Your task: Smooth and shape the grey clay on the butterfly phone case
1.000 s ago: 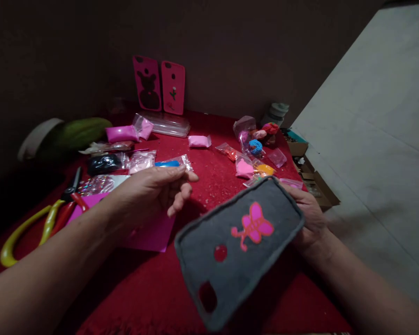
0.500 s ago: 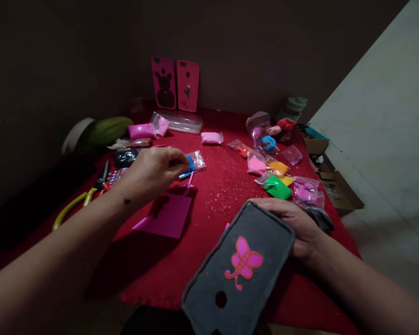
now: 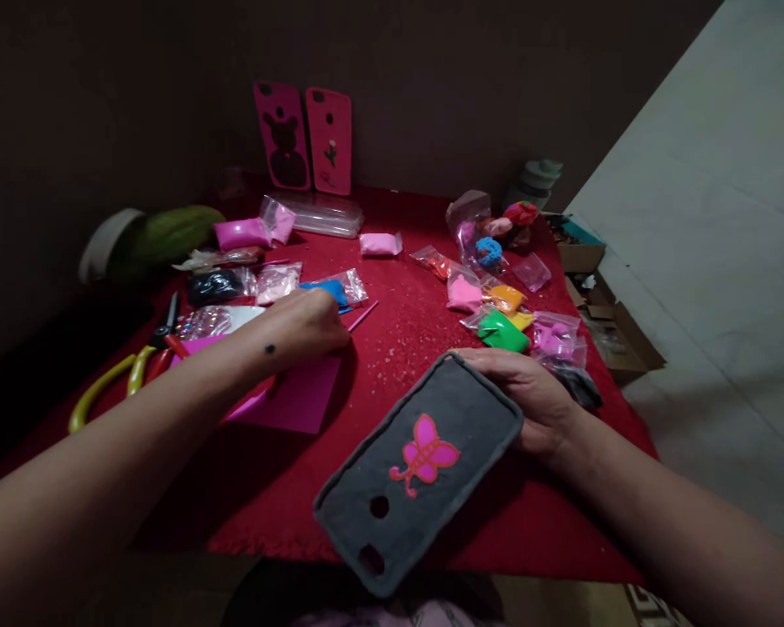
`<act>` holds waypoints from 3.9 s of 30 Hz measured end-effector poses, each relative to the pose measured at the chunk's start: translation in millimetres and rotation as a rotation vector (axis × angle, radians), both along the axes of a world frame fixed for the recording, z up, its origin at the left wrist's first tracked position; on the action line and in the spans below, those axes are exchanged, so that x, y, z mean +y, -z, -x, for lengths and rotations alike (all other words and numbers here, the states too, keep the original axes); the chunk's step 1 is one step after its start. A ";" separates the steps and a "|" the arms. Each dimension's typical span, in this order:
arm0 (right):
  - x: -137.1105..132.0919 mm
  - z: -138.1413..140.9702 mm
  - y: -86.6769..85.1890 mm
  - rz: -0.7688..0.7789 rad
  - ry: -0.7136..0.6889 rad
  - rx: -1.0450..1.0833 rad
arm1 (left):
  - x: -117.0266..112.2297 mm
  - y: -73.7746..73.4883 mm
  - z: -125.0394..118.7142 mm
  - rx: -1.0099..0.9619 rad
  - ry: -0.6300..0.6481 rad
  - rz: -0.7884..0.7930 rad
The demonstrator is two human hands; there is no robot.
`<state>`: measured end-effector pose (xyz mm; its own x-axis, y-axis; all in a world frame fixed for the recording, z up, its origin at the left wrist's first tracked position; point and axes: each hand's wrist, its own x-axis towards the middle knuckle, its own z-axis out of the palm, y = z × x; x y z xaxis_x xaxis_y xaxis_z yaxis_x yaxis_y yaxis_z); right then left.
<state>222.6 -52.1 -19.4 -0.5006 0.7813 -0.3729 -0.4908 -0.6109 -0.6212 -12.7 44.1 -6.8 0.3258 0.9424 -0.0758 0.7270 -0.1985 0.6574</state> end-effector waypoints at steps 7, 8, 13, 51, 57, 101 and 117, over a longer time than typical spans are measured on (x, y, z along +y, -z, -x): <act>0.8 -0.9 1.2 -0.010 0.012 0.020 | -12.1 -10.1 0.0 -0.014 0.004 -0.013; 0.8 -0.8 1.3 -0.008 0.015 0.017 | -13.3 -11.1 0.7 -0.032 0.008 0.000; 1.4 -0.4 4.0 0.007 0.015 0.001 | -16.1 -11.8 4.1 -0.234 0.023 0.139; 9.2 3.2 3.9 0.009 0.166 -0.167 | -19.7 16.0 -44.1 -0.918 0.028 0.489; 10.1 2.6 4.5 0.038 0.187 -0.122 | -22.0 10.1 -34.9 -0.801 -0.003 0.323; 10.0 6.7 8.9 0.053 0.193 -0.015 | -61.1 -17.9 -19.7 -0.254 0.602 -0.590; 9.2 3.5 8.3 0.125 0.142 0.003 | -60.8 -11.2 -31.4 -0.277 0.242 -0.561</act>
